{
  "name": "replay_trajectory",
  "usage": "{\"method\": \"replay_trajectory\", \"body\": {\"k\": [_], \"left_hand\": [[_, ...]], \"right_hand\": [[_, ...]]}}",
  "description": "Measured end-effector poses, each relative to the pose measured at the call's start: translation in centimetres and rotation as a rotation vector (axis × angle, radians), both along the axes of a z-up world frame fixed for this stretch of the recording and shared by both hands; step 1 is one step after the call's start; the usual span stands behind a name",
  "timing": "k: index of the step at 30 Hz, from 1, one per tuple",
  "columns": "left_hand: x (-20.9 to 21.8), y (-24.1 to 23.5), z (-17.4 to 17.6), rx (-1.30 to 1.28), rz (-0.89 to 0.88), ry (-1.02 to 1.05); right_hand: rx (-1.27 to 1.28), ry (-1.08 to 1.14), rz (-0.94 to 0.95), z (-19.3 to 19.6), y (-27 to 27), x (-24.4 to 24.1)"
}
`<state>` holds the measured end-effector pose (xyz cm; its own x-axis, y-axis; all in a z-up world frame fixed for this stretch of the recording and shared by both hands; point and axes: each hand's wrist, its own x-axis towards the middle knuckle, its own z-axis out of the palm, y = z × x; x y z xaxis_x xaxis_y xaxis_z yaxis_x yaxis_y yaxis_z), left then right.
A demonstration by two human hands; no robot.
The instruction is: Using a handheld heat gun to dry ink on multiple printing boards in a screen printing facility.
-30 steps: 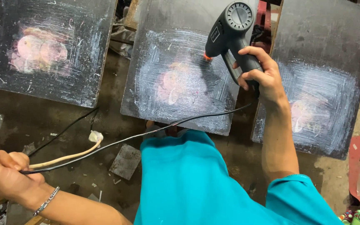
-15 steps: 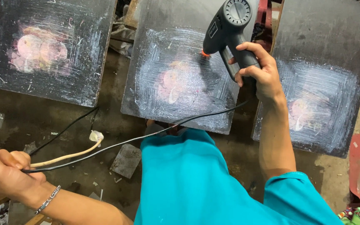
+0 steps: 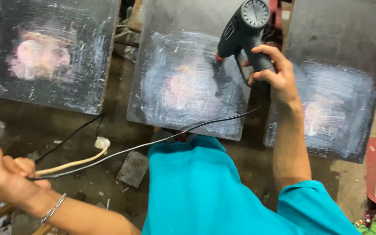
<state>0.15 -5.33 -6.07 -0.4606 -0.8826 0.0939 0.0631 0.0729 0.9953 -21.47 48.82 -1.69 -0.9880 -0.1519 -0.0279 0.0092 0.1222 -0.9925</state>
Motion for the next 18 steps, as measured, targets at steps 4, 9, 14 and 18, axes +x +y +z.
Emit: {"method": "replay_trajectory", "body": {"k": [4,9,14,18], "left_hand": [[-0.6,1.8,1.7,-0.017,0.069,-0.060],[0.4,1.9,1.8,-0.007,0.081,-0.043],[1.2,2.3,2.9,-0.032,0.093,-0.101],[2.6,1.2,2.3,-0.039,0.101,-0.096]], "right_hand": [[-0.021,-0.012,0.042,-0.5,-0.8,-1.3],[-0.047,-0.014,0.114,-1.0,-2.8,-2.5],[-0.059,0.010,0.170,-0.3,-6.5,-4.3],[-0.031,0.029,0.257,-0.1,-9.7,-5.9]]}}
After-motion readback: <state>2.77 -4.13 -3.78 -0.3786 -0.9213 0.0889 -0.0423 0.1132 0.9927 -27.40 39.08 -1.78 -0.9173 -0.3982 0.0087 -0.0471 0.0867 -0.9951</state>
